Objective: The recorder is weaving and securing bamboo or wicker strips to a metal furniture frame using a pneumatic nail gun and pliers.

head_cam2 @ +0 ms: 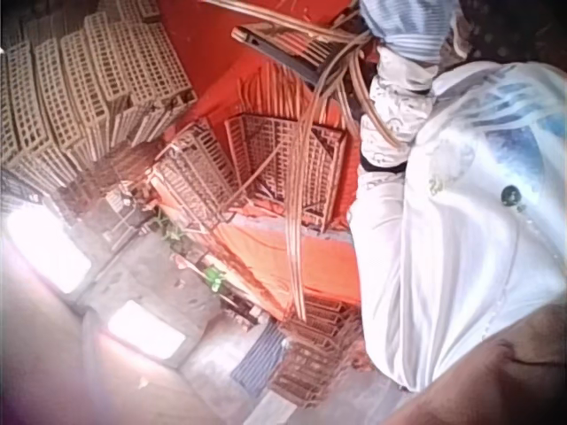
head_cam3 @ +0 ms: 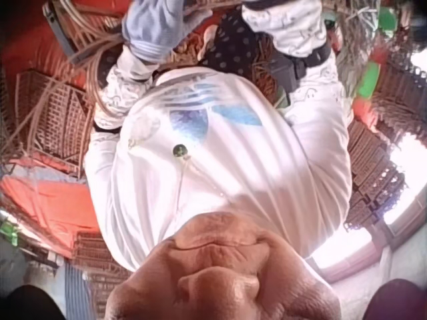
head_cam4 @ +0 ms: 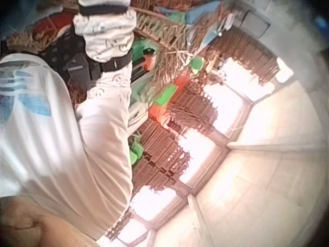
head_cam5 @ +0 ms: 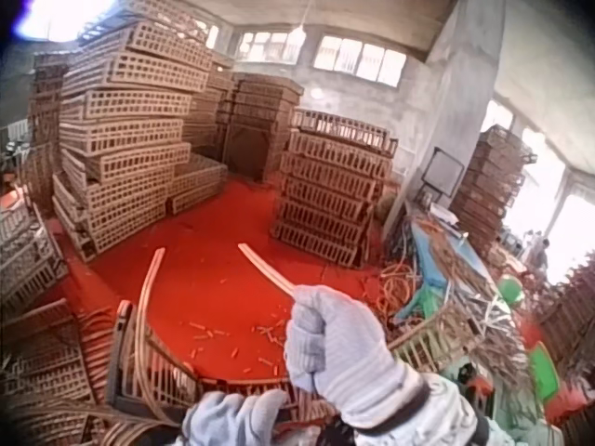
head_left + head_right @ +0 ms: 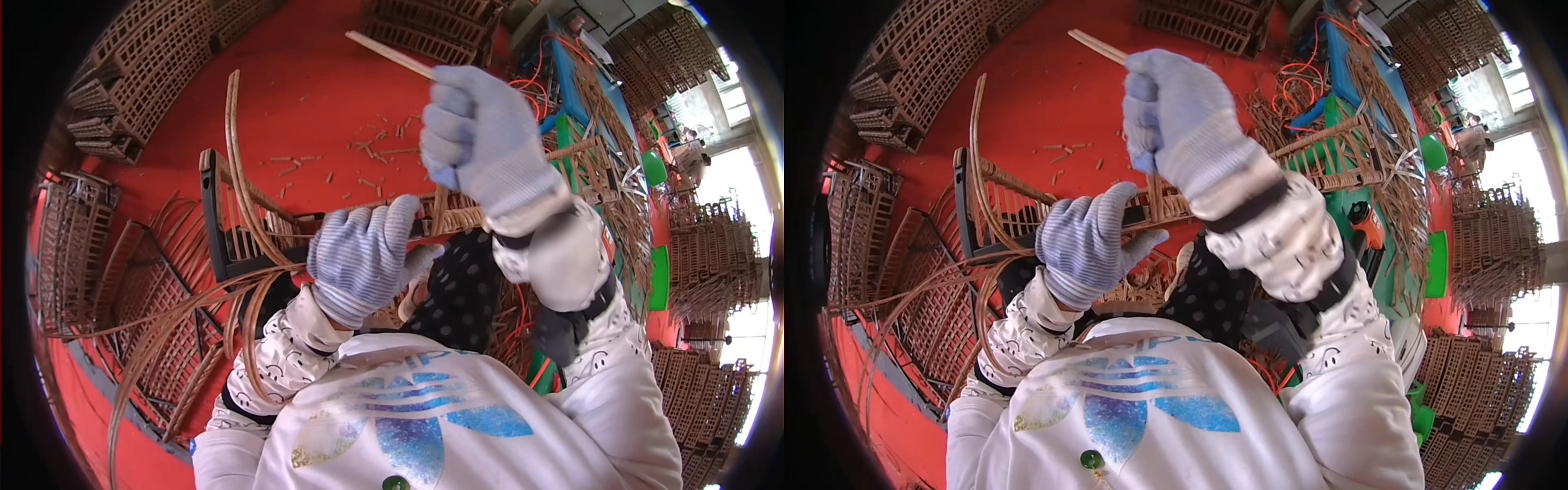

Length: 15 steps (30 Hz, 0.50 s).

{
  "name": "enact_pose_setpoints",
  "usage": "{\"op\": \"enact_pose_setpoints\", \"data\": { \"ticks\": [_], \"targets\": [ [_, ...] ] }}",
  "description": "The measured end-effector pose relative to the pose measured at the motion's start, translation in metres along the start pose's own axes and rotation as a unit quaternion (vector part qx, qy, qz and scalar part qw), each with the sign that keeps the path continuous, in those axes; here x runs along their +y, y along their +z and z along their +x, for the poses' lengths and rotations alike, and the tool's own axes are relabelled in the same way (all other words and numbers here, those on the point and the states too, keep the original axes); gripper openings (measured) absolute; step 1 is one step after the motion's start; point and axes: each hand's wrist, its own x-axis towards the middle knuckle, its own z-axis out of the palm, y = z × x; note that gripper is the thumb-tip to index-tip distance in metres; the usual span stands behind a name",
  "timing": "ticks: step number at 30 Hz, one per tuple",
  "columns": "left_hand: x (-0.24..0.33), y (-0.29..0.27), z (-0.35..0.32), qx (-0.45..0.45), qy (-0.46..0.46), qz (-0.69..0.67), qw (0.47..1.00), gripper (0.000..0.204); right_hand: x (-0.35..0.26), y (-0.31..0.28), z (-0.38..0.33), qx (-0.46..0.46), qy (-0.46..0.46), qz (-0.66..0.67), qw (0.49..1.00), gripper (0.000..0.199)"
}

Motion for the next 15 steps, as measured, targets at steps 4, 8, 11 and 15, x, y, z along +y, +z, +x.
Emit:
{"op": "enact_pose_setpoints", "data": {
  "ticks": [4, 8, 11, 15],
  "targets": [
    [-0.002, 0.001, 0.0, 0.009, 0.005, 0.044, 0.999, 0.042, 0.007, -0.008, -0.046, -0.068, -0.04, 0.079, 0.994, 0.04],
    [-0.003, 0.002, -0.002, -0.007, 0.007, 0.048, 0.999, 0.039, 0.017, -0.007, -0.074, -0.04, -0.082, 0.057, 0.994, 0.044],
    [-0.002, 0.003, -0.005, 0.009, 0.016, 0.064, 0.998, 0.039, 0.021, -0.005, -0.09, -0.06, -0.133, 0.033, 0.989, 0.039],
    [-0.001, 0.003, -0.007, 0.017, 0.017, 0.071, 0.997, 0.038, 0.019, -0.001, -0.091, -0.09, -0.149, 0.03, 0.984, 0.036]
  ]
}}
